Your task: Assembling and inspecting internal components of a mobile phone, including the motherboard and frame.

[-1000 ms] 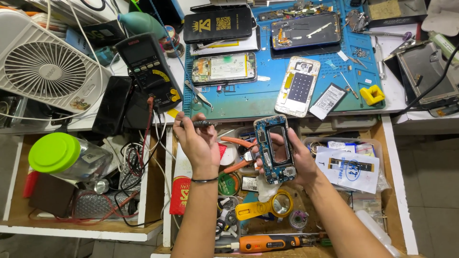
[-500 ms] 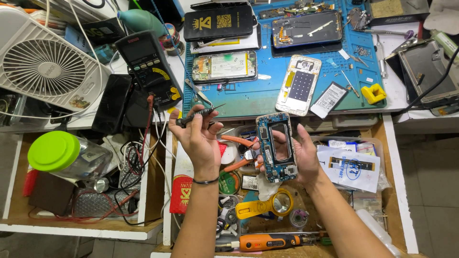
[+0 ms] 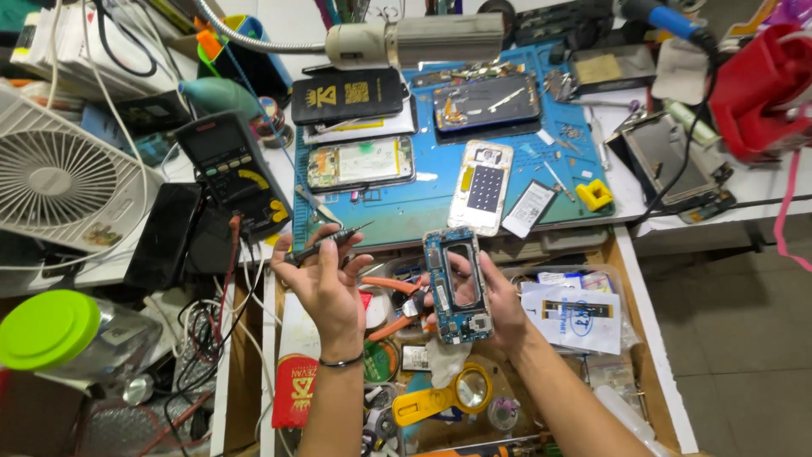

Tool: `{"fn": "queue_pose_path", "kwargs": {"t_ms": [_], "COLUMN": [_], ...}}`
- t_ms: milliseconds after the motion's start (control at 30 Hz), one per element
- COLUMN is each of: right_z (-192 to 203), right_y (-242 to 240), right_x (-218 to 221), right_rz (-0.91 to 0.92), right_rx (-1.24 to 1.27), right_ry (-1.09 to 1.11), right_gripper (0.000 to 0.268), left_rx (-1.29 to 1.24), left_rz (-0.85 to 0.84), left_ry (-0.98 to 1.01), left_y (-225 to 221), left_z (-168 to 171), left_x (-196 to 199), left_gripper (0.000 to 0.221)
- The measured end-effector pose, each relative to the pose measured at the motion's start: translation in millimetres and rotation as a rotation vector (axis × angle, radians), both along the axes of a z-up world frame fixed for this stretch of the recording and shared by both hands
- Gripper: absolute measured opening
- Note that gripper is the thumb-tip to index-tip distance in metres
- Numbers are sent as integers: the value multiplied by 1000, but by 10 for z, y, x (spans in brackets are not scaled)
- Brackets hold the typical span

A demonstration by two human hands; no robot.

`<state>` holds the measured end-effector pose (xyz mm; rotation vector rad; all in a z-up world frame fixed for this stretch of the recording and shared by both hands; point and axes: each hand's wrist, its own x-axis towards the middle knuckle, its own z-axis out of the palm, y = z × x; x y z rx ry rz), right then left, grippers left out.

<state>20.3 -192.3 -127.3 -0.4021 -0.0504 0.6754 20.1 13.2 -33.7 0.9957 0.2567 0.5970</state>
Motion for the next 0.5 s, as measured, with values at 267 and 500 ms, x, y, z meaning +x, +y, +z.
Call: {"fn": "queue_pose_path", "kwargs": {"t_ms": [267,500], "right_z": [192,409], "right_y": [-38,-44], "right_x": [-3,-15], "right_rz": [1,-80], "right_rx": [-41,-120], "right_ry": [29,64], "right_gripper": [69,67], "left_rx": [5,2], "left_rz": [-1,-7], "left_ry": [5,2], "left_y": [-76,-51], "left_z": [81,84], "left_x": [-13,-24], "left_gripper": [48,48]}}
